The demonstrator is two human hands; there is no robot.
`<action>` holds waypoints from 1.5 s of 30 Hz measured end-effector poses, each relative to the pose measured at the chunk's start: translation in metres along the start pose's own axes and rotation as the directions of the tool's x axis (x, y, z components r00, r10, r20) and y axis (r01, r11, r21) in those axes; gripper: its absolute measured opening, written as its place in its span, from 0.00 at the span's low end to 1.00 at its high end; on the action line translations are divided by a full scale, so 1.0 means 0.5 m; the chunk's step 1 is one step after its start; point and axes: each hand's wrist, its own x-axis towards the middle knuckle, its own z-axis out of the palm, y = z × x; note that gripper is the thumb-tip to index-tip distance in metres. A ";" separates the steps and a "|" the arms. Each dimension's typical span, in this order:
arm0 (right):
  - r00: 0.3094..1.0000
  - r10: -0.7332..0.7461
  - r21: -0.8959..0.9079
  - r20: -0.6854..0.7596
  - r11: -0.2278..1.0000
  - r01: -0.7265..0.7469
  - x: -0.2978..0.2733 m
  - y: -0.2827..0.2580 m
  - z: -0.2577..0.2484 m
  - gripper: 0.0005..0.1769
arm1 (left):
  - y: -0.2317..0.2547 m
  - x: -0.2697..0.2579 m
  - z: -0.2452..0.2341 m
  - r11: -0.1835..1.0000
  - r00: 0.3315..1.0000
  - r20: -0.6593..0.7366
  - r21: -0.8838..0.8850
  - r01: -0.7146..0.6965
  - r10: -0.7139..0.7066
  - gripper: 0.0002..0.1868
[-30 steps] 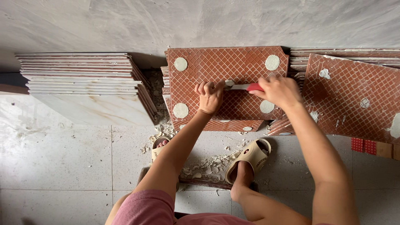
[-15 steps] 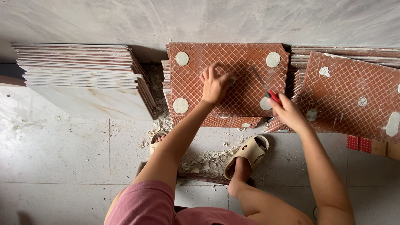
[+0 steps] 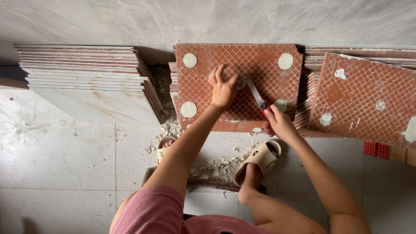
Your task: The person scrapes circular adhesive pads off the back of a brown patterned tile using a red utility knife. They work on one tile at a time, removing the pads and placing the tile back on the stack.
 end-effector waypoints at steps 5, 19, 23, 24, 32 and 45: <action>0.898 -0.401 -0.567 -0.178 0.788 0.240 -0.004 0.020 0.031 0.26 | 0.001 0.007 -0.003 0.999 1.000 -0.006 0.042 -0.008 0.008 0.08; 0.821 -0.528 -0.774 -0.216 0.605 0.185 0.057 -0.013 0.076 0.32 | 0.006 -0.003 0.008 0.996 1.000 -0.015 0.085 0.020 -0.019 0.10; 0.791 -0.572 -0.747 -0.216 0.619 0.244 0.029 -0.005 0.082 0.33 | 0.005 -0.004 0.007 0.993 0.999 -0.002 0.113 0.033 -0.033 0.12; 0.752 -0.619 -0.746 -0.225 0.606 0.276 0.017 -0.002 0.083 0.34 | 0.004 0.000 0.007 0.991 0.999 -0.002 0.129 0.034 -0.034 0.12; 0.879 -0.438 -0.797 -0.188 0.591 0.124 0.075 -0.028 0.101 0.34 | 0.008 -0.004 0.014 0.994 0.998 -0.059 0.112 0.002 0.004 0.06; 0.876 -0.441 -0.798 -0.194 0.590 0.120 0.071 -0.016 0.107 0.33 | 0.016 -0.001 -0.001 0.993 0.999 -0.026 0.107 0.040 -0.037 0.05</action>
